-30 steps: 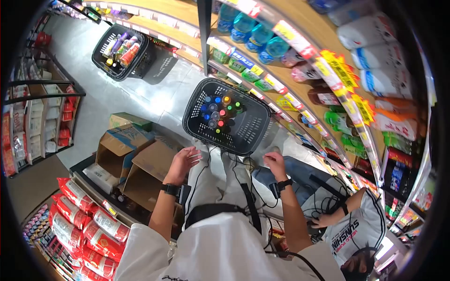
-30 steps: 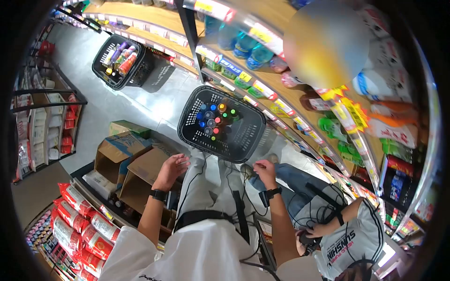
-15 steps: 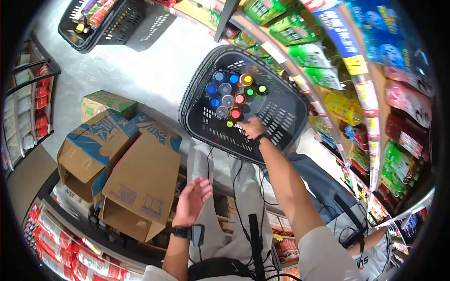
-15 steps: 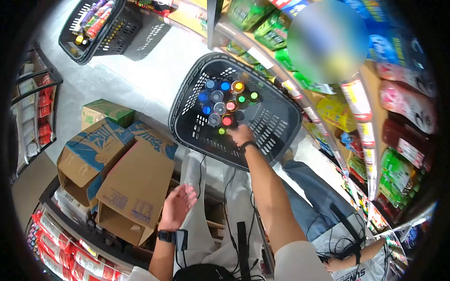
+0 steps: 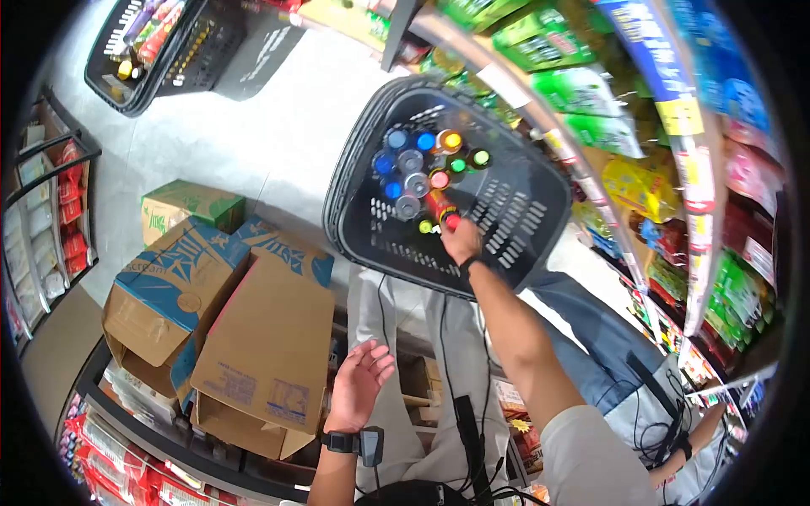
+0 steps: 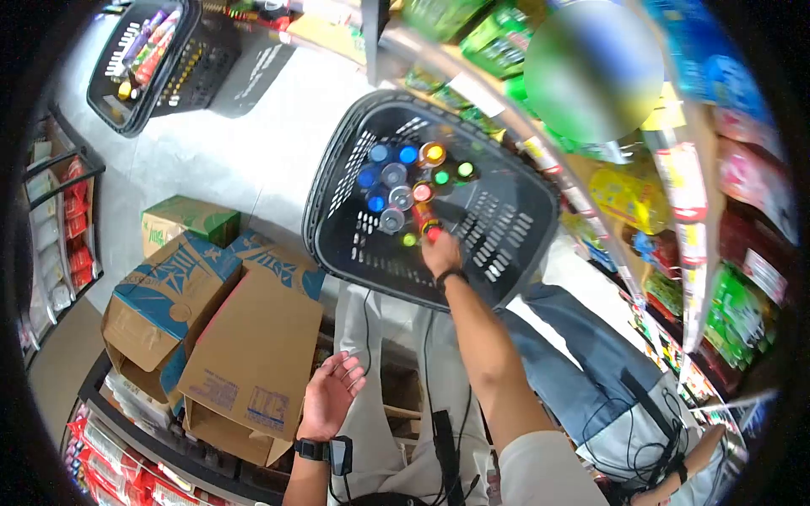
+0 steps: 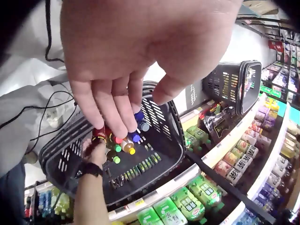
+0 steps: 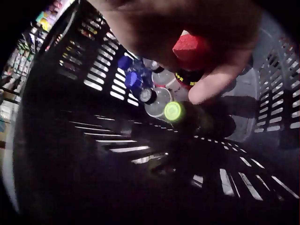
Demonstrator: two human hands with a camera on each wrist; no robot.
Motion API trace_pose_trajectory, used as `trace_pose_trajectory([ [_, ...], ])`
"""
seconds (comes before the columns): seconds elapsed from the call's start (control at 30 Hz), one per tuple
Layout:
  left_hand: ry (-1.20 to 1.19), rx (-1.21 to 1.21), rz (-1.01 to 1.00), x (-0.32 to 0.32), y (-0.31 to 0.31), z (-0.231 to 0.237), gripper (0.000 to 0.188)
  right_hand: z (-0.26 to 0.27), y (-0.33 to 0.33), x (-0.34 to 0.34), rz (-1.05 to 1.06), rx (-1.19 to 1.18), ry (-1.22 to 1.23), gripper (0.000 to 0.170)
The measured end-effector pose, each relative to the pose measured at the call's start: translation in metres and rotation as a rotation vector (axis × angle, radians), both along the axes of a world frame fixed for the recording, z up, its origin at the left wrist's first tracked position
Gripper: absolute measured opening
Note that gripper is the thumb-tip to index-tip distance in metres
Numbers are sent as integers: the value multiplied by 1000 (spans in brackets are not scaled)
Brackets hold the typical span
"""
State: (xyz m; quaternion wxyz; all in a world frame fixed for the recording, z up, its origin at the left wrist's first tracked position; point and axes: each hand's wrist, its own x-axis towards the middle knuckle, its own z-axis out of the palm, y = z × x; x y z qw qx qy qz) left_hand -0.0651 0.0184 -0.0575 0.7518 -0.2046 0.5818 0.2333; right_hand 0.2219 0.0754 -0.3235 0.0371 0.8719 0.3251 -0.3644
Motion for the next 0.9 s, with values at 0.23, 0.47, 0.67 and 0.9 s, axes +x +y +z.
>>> trace_pose_trajectory([
  [0.23,-118,175,-94,17,23,51,42,252,-52,34,114,225,85,41],
  [0.47,-360,437,-489,81,102,127,66,559,-85,57,205,583,197,37],
  [0.67,-780,644,-954,111,136,238,65,660,-143,67,-559,907,624,32],
  [0.9,-1186,585,-1354,169,131,291,81,682,-192,84,-903,1051,500,47],
])
